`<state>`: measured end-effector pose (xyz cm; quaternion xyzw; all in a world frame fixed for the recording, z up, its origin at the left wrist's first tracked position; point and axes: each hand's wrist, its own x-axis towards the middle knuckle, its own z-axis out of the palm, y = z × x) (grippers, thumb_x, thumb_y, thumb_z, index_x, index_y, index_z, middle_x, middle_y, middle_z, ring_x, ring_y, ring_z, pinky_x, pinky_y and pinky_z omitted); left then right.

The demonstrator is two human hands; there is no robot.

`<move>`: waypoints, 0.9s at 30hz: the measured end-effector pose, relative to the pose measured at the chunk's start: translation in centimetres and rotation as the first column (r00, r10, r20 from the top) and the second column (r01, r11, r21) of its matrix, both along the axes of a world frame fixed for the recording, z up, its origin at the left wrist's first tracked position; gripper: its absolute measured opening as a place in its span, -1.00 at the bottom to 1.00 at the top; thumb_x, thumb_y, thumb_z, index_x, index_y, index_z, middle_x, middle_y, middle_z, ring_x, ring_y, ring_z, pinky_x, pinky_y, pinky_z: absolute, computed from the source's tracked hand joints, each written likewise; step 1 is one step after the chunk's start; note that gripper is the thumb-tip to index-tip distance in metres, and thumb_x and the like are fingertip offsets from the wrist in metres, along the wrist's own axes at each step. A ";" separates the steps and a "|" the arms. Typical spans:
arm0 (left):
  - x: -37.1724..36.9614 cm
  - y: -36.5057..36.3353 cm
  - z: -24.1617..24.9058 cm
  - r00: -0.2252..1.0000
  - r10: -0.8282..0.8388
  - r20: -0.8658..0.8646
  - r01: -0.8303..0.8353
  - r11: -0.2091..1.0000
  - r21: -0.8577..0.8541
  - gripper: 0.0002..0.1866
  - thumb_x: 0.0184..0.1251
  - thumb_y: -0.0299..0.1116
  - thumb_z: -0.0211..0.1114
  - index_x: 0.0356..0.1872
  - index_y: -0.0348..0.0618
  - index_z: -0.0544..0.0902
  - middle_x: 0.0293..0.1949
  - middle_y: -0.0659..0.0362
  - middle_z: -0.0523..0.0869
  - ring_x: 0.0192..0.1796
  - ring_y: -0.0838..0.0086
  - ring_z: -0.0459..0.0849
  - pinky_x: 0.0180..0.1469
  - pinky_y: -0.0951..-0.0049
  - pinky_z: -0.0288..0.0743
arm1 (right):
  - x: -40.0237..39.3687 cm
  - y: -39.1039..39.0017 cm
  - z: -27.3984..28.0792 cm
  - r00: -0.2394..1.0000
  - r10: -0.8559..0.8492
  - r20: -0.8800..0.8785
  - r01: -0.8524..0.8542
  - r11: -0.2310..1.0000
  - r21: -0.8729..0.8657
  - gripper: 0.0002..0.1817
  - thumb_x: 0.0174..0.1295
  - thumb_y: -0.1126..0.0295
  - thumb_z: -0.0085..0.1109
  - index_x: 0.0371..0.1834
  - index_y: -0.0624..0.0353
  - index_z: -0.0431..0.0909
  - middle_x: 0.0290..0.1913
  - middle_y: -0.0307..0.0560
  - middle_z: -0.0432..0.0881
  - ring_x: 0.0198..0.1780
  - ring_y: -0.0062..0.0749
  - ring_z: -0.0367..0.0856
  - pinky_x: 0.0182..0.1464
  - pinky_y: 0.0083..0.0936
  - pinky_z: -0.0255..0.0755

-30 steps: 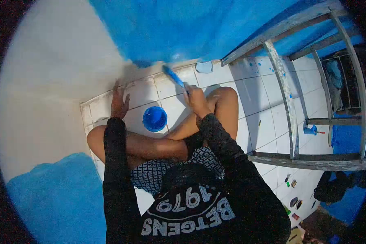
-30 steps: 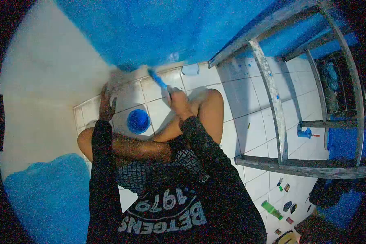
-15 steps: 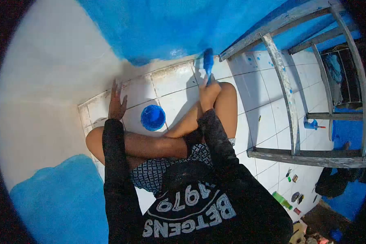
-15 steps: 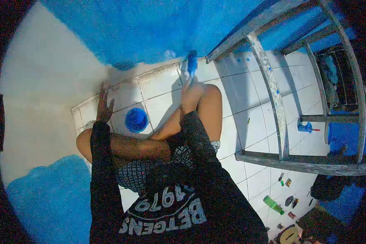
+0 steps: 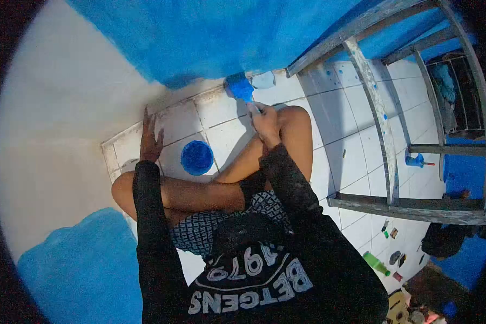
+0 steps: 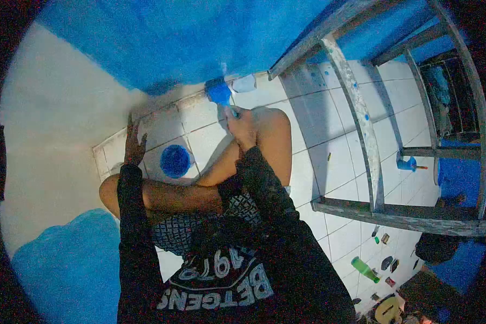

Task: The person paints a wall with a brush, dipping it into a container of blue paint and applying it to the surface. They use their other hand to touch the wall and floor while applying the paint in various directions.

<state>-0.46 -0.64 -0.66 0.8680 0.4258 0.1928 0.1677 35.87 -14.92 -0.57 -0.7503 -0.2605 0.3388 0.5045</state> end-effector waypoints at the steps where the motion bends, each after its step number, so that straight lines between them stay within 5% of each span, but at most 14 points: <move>1: 0.0 0.0 0.1 1.000 -0.014 0.026 0.015 1.000 -0.016 -0.34 0.40 -0.54 0.19 0.52 -0.06 0.26 0.64 -0.04 -0.04 0.54 -0.07 0.23 0.51 0.07 0.26 | -0.1 -0.6 0.7 0.985 0.006 -0.172 -0.011 0.999 -0.030 -0.56 0.34 0.10 0.26 -0.17 0.37 0.72 -0.53 0.10 0.66 -0.46 -0.09 0.63 -0.28 -0.15 0.49; 3: -0.1 0.0 0.1 0.998 -0.026 0.051 0.028 0.999 -0.033 -0.34 0.40 -0.54 0.19 0.52 -0.06 0.26 0.64 -0.04 -0.03 0.54 -0.07 0.23 0.51 0.08 0.26 | -0.2 -0.8 -0.2 0.988 -0.067 -0.137 0.083 0.989 0.122 -0.55 0.37 0.08 0.21 -0.23 0.37 0.72 -0.64 -0.11 0.55 -0.60 -0.33 0.49 -0.45 -0.26 0.40; 5: -0.4 0.1 -0.4 1.000 -0.009 0.020 0.009 1.000 0.016 -0.34 0.39 -0.54 0.20 0.51 -0.08 0.28 0.64 -0.03 -0.02 0.55 -0.06 0.23 0.51 0.10 0.26 | 0.8 -0.4 -4.2 0.877 -0.381 0.292 0.265 0.892 0.366 -0.68 0.42 0.24 0.23 -0.37 0.29 0.69 -0.62 -0.33 0.49 -0.68 -0.66 0.32 -0.63 -0.54 0.16; 6: -0.3 0.1 -0.5 1.000 -0.005 0.017 0.005 1.000 0.013 -0.34 0.39 -0.54 0.20 0.51 -0.08 0.28 0.64 -0.03 -0.02 0.55 -0.06 0.23 0.51 0.10 0.26 | 0.2 -0.4 -0.2 0.926 -0.366 -0.091 0.376 0.913 0.160 -0.67 0.42 0.24 0.23 -0.37 0.32 0.69 -0.62 -0.30 0.52 -0.67 -0.66 0.34 -0.62 -0.52 0.19; 9: -0.2 -0.1 0.0 0.999 -0.027 0.031 0.026 0.999 0.027 -0.39 0.45 -0.45 0.20 0.50 -0.10 0.30 0.62 -0.08 0.02 0.59 -0.04 0.15 0.53 0.08 0.18 | 0.9 1.3 -1.8 0.982 -0.187 -0.004 0.187 0.982 0.005 -0.54 0.40 0.10 0.10 -0.19 0.40 0.67 -0.59 0.05 0.62 -0.57 -0.24 0.59 -0.42 -0.20 0.42; 10: -0.2 -0.1 0.3 0.999 -0.036 0.034 0.036 0.999 0.017 -0.40 0.45 -0.45 0.19 0.49 -0.11 0.31 0.62 -0.09 0.04 0.59 -0.04 0.14 0.54 0.08 0.17 | -0.2 2.3 -3.1 0.950 -0.240 0.200 0.237 0.971 0.041 -0.58 0.37 0.14 0.15 -0.19 0.37 0.69 -0.59 0.04 0.65 -0.54 -0.23 0.61 -0.39 -0.26 0.45; 13: -0.2 0.1 0.0 0.998 -0.032 0.059 0.031 0.999 0.022 -0.41 0.42 -0.50 0.20 0.47 -0.10 0.33 0.62 -0.06 0.03 0.59 -0.03 0.14 0.53 0.08 0.21 | -1.4 2.0 -2.2 0.999 -0.026 -0.033 0.024 0.999 -0.041 -0.62 0.33 0.18 0.22 -0.14 0.37 0.70 -0.56 0.03 0.68 -0.51 -0.23 0.64 -0.33 -0.29 0.49; 14: -0.3 0.0 -0.2 0.997 -0.023 0.070 0.020 0.999 0.037 -0.40 0.39 -0.55 0.20 0.45 -0.08 0.34 0.63 -0.03 0.01 0.59 -0.03 0.15 0.52 0.08 0.25 | -1.1 2.2 -8.9 0.967 -0.063 0.248 0.037 0.994 0.108 -0.69 0.35 0.23 0.29 -0.38 0.30 0.69 -0.62 -0.30 0.53 -0.64 -0.62 0.40 -0.58 -0.56 0.23; 17: -0.2 0.1 -0.1 0.995 -0.046 0.087 0.044 0.999 0.025 -0.39 0.39 -0.54 0.20 0.47 -0.06 0.33 0.63 -0.03 -0.01 0.59 -0.03 0.16 0.51 0.07 0.26 | -2.1 0.3 -2.0 1.000 -0.003 -0.009 0.005 0.986 0.168 -0.67 0.36 0.23 0.28 -0.38 0.32 0.68 -0.63 -0.31 0.51 -0.62 -0.63 0.39 -0.57 -0.55 0.22; 19: -0.1 0.1 0.4 0.997 -0.040 0.062 0.039 0.999 0.016 -0.40 0.40 -0.54 0.20 0.46 -0.06 0.34 0.64 -0.03 -0.03 0.58 -0.03 0.18 0.50 0.08 0.28 | -1.3 -0.7 -0.5 0.998 -0.006 -0.065 0.006 1.000 0.005 -0.64 0.39 0.19 0.26 -0.34 0.35 0.68 -0.62 -0.33 0.51 -0.62 -0.63 0.38 -0.57 -0.54 0.22; 23: -0.4 0.2 -0.2 0.998 -0.045 0.036 0.044 0.999 0.027 -0.41 0.40 -0.53 0.21 0.45 -0.04 0.36 0.64 -0.02 -0.06 0.56 -0.03 0.22 0.49 0.08 0.30 | -0.9 0.4 0.0 0.953 -0.288 0.098 0.281 0.957 0.076 -0.60 0.42 0.15 0.20 -0.27 0.37 0.70 -0.63 -0.27 0.51 -0.63 -0.60 0.41 -0.57 -0.47 0.27; 25: -0.8 0.3 -0.9 0.999 -0.041 0.009 0.041 0.998 0.039 -0.39 0.39 -0.53 0.22 0.46 -0.01 0.36 0.64 -0.01 -0.05 0.56 -0.02 0.22 0.49 0.08 0.30 | -0.7 1.8 -2.4 0.957 -0.181 0.228 0.195 0.980 -0.039 -0.51 0.39 0.06 0.15 -0.22 0.40 0.70 -0.49 0.25 0.68 -0.39 0.01 0.71 -0.23 -0.12 0.51; 26: -0.9 0.5 -1.0 0.999 -0.035 -0.013 0.036 0.998 0.055 -0.38 0.39 -0.53 0.22 0.46 0.03 0.35 0.64 -0.01 -0.04 0.56 -0.01 0.23 0.49 0.09 0.31 | -0.8 2.2 -4.1 0.874 -0.160 0.460 0.150 0.987 0.058 -0.58 0.39 0.17 0.21 -0.27 0.43 0.70 -0.61 -0.08 0.61 -0.57 -0.55 0.53 -0.47 -0.43 0.42; 27: -0.8 0.5 -0.7 0.999 -0.035 -0.009 0.035 0.998 0.058 -0.38 0.39 -0.53 0.22 0.46 0.03 0.35 0.64 -0.01 -0.04 0.56 -0.01 0.23 0.49 0.09 0.31 | -0.9 2.5 -4.2 0.872 -0.161 0.463 0.149 0.987 0.062 -0.58 0.39 0.17 0.21 -0.27 0.43 0.70 -0.61 -0.08 0.61 -0.57 -0.55 0.53 -0.47 -0.43 0.42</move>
